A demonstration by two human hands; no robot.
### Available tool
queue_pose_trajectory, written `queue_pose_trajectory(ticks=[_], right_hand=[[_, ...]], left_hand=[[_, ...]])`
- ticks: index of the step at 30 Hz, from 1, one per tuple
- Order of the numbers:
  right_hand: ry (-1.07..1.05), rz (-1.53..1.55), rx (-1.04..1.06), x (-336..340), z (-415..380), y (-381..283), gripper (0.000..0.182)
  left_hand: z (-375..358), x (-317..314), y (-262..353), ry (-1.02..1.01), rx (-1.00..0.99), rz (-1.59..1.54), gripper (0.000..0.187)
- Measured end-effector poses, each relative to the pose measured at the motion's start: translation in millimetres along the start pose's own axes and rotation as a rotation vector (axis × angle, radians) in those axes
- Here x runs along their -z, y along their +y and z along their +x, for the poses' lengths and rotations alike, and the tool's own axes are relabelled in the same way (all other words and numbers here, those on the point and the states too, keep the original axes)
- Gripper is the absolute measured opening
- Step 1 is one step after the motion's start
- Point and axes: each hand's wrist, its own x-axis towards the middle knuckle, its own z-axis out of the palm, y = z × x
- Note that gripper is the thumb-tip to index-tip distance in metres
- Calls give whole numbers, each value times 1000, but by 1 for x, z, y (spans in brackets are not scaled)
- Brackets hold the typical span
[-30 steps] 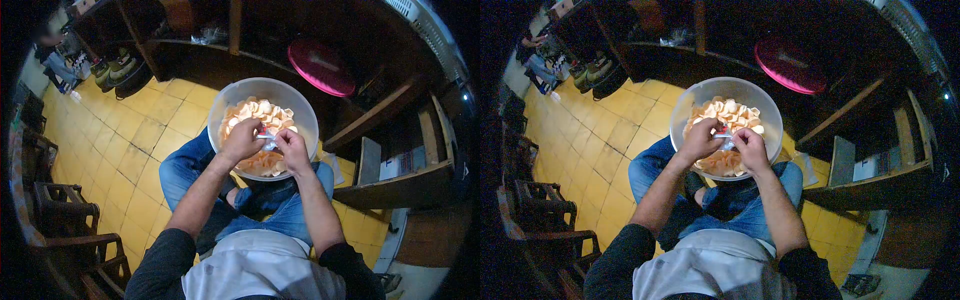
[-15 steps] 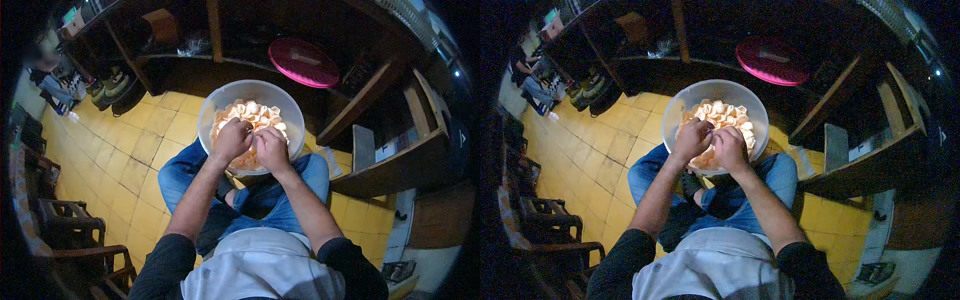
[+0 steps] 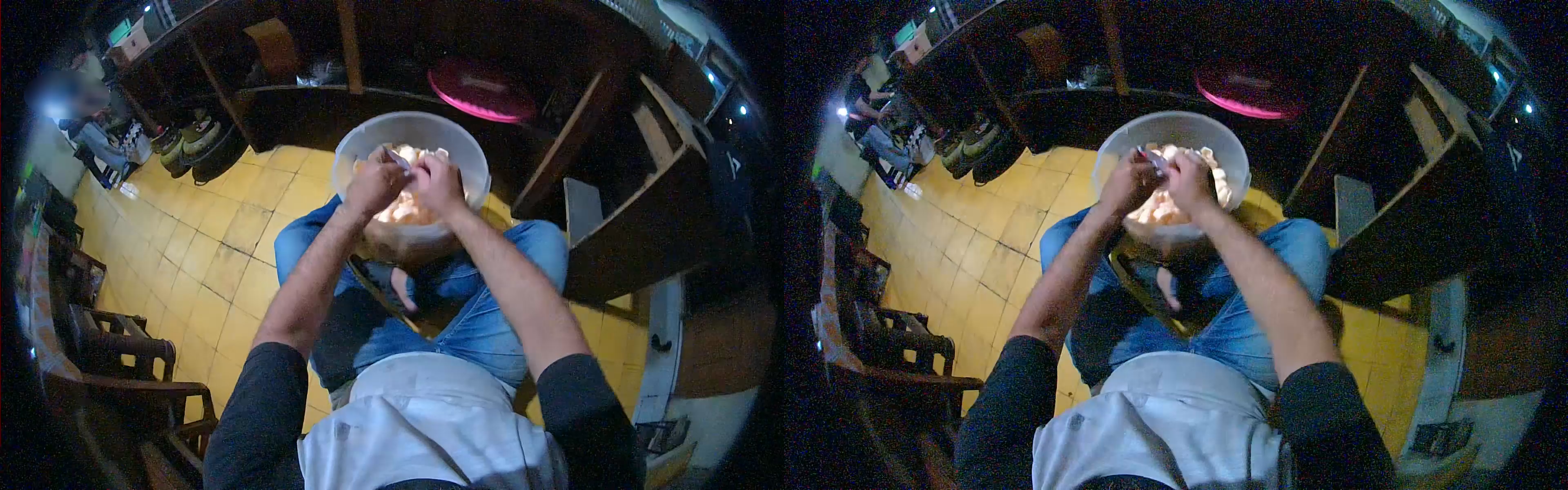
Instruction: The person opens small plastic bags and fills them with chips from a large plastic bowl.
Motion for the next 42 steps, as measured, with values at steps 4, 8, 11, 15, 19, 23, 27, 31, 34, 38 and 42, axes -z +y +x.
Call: queue_pose_trajectory(ticks=[4, 8, 11, 15, 19, 23, 27, 31, 34, 38, 42], right_hand=[[-355, -151, -36, 34, 58, -14, 15], [-467, -301, 58, 66, 102, -48, 19], [-314, -110, 164, 77, 91, -49, 19], [-206, -16, 202, 87, 59, -40, 15], [-215, 47, 101, 87, 53, -42, 20], [-310, 198, -17, 100, 43, -30, 13], [-415, 400, -84, 100, 48, -2, 6], [-408, 395, -172, 92, 51, 7, 8], [-404, 533, -325, 82, 43, 1, 9], [-371, 364, -428, 74, 37, -19, 7], [-405, -24, -129, 78, 35, -46, 21]], left_hand=[[26, 23, 25, 53, -22, 100, 22], [57, 30, 33, 83, 142, 201, 30], [63, 33, 47, 149, 145, 76, 35], [51, 47, 77, -16, 112, -62, 43], [38, 43, 86, -6, 186, 2, 44], [42, 26, 65, 53, 72, -203, 37], [49, 33, 84, -50, -50, 94, 33], [56, 28, 72, -94, -11, 112, 28], [36, 18, 59, 28, 142, 137, 32], [27, 20, 37, -41, 181, 126, 32], [26, 34, 47, -81, 183, 9, 33]])
